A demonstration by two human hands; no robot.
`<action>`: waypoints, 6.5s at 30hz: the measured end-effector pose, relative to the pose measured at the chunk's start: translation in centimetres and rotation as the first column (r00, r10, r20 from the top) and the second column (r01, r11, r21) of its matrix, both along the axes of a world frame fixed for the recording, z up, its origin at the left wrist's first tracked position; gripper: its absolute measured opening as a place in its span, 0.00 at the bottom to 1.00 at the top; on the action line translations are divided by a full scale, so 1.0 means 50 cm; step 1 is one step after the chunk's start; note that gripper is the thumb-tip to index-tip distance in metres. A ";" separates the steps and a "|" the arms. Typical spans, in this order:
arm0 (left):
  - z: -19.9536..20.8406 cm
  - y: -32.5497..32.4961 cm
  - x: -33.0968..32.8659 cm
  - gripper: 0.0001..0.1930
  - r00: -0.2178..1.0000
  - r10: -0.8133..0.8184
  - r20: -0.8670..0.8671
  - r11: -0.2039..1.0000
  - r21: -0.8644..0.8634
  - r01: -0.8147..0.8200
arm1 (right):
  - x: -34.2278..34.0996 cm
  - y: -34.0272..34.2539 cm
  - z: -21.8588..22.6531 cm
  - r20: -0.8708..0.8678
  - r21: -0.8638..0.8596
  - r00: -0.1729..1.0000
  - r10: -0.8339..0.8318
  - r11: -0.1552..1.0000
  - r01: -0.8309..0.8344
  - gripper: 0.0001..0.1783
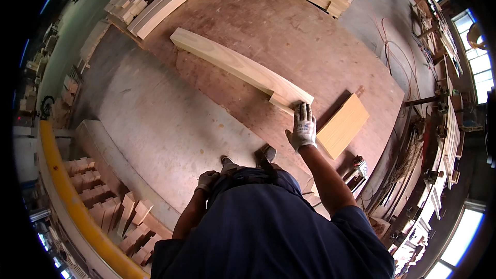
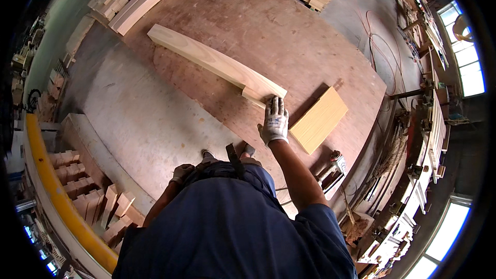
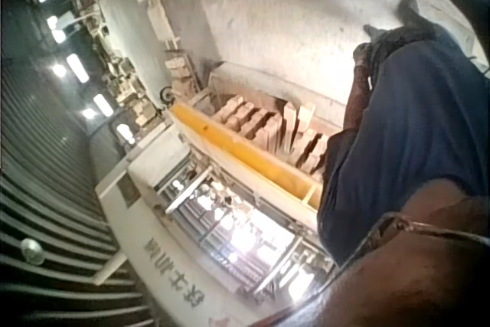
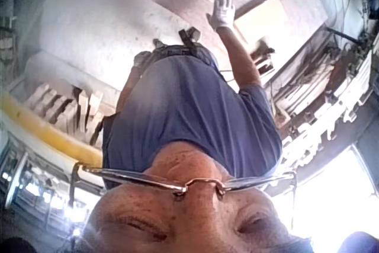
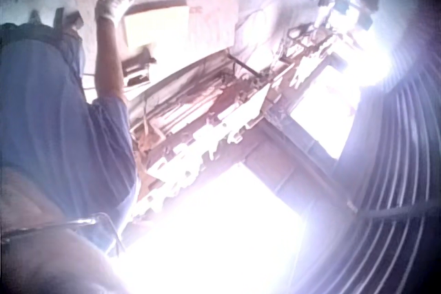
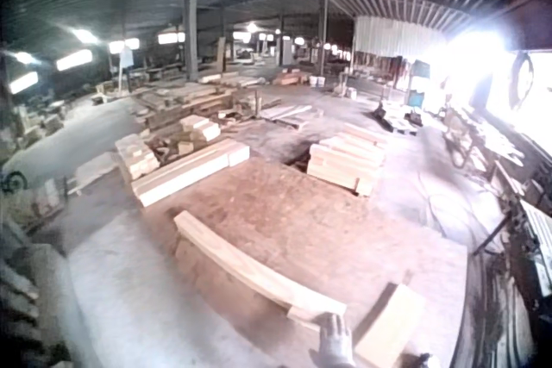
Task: The person assembles wooden pieces on a workbench using a pneumatic nail gun. They apply glue to the wood with a brush, align the pieces, and fasten them together. The finished assemblies are placed on a nearby rack.
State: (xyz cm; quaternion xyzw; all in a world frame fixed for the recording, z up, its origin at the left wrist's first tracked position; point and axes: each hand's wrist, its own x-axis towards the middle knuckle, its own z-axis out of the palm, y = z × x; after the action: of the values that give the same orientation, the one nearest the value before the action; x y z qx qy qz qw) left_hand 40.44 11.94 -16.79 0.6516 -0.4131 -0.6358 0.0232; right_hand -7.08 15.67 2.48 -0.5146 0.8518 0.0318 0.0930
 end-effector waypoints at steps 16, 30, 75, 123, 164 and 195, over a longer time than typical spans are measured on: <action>-0.017 0.028 0.048 0.14 0.998 0.041 0.049 0.999 0.034 -0.042 | 0.006 -0.005 0.003 0.035 -0.040 0.999 -0.030 0.999 0.031 0.61; 0.000 -0.087 -0.022 0.21 0.948 -0.293 0.122 0.949 -0.081 0.304 | 0.043 0.340 -0.078 0.202 -0.377 0.754 -0.625 0.661 0.648 0.56; 0.420 -0.189 -0.753 0.26 0.363 -0.927 -0.095 0.240 -0.894 0.378 | -0.014 0.226 0.172 0.394 -0.512 0.729 -0.560 0.525 0.680 0.13; 0.462 -0.465 -0.959 0.38 0.514 -0.695 0.502 0.093 -0.646 0.757 | -0.227 0.001 0.006 0.846 -0.091 0.294 -0.444 0.424 0.901 0.20; 0.455 -0.597 -0.829 0.38 0.040 -0.467 0.883 -0.745 -0.418 0.519 | 0.071 0.302 -0.089 0.223 0.053 0.701 -0.677 0.727 0.685 0.55; 0.403 -0.318 -0.735 0.47 -0.087 -0.439 0.894 -0.850 -0.382 0.364 | 0.076 0.329 -0.088 0.218 -0.047 0.735 -0.642 0.745 0.665 0.53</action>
State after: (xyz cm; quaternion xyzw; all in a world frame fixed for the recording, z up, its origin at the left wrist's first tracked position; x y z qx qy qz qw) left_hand 3.71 -3.98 3.35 -0.1605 -0.9849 0.0454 -0.0466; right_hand -3.30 32.10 -1.91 -0.1875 0.9657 -0.1034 0.1467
